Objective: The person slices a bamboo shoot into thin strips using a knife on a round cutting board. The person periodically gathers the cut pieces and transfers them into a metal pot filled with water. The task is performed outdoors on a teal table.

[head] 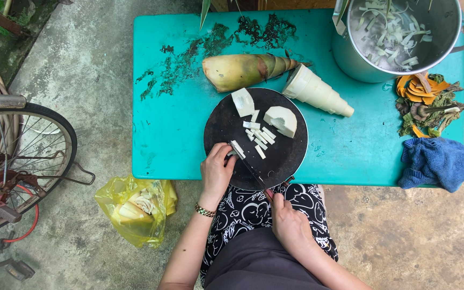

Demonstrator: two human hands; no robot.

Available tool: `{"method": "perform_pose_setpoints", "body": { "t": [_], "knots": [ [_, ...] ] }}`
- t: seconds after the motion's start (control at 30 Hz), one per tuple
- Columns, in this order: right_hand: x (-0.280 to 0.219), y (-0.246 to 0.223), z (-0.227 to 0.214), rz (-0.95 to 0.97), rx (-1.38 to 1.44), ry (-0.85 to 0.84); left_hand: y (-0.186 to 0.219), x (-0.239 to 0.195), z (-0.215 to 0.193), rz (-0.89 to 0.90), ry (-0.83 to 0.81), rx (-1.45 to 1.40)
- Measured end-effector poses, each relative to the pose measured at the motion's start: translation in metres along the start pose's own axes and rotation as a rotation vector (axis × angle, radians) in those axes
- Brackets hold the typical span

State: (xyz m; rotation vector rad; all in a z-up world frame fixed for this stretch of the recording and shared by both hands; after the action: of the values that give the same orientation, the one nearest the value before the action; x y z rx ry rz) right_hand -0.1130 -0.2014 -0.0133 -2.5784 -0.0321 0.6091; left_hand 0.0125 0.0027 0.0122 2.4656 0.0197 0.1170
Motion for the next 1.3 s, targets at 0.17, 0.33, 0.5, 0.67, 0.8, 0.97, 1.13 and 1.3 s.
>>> {"method": "perform_pose_setpoints", "body": {
  "t": [0.17, 0.33, 0.5, 0.67, 0.8, 0.97, 1.13, 1.3],
  "knots": [
    [0.03, 0.001, 0.012, -0.116, 0.052, 0.084, -0.004, -0.003, -0.001, 0.067, 0.016, 0.013],
    [0.017, 0.001, -0.026, -0.133, 0.184, 0.061, 0.0, -0.008, -0.007, 0.053, 0.024, 0.112],
    [-0.006, -0.008, -0.021, -0.113, 0.106, 0.054, 0.001, -0.006, -0.005, 0.043, 0.001, 0.162],
    [0.013, -0.004, 0.013, -0.071, 0.038, 0.064, -0.002, -0.007, -0.006, 0.064, 0.022, 0.132],
    [0.026, 0.006, 0.002, -0.081, 0.168, 0.023, -0.003, -0.008, -0.008, 0.044, 0.042, 0.086],
    [0.009, 0.001, -0.022, -0.12, 0.22, 0.035, -0.002, -0.009, -0.006, 0.021, 0.02, 0.109],
    [-0.005, -0.007, -0.015, -0.123, 0.087, 0.032, -0.004, -0.007, -0.005, 0.051, 0.031, 0.141],
    [0.008, -0.001, 0.0, -0.09, 0.087, 0.009, -0.007, -0.008, -0.004, 0.073, 0.046, 0.13]
  ]
}}
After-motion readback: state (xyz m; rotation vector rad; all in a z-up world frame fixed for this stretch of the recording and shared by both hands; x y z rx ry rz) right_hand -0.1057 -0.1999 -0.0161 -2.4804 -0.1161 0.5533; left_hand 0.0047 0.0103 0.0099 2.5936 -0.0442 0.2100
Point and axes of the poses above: each hand's wrist, its own x-axis towards the middle knuckle, its own z-axis out of the palm, y = z × x, the point moved 2 cm from there along x, towards the middle knuckle, and after that the axes turned 8 degrees about x, right-handed, at the moved point
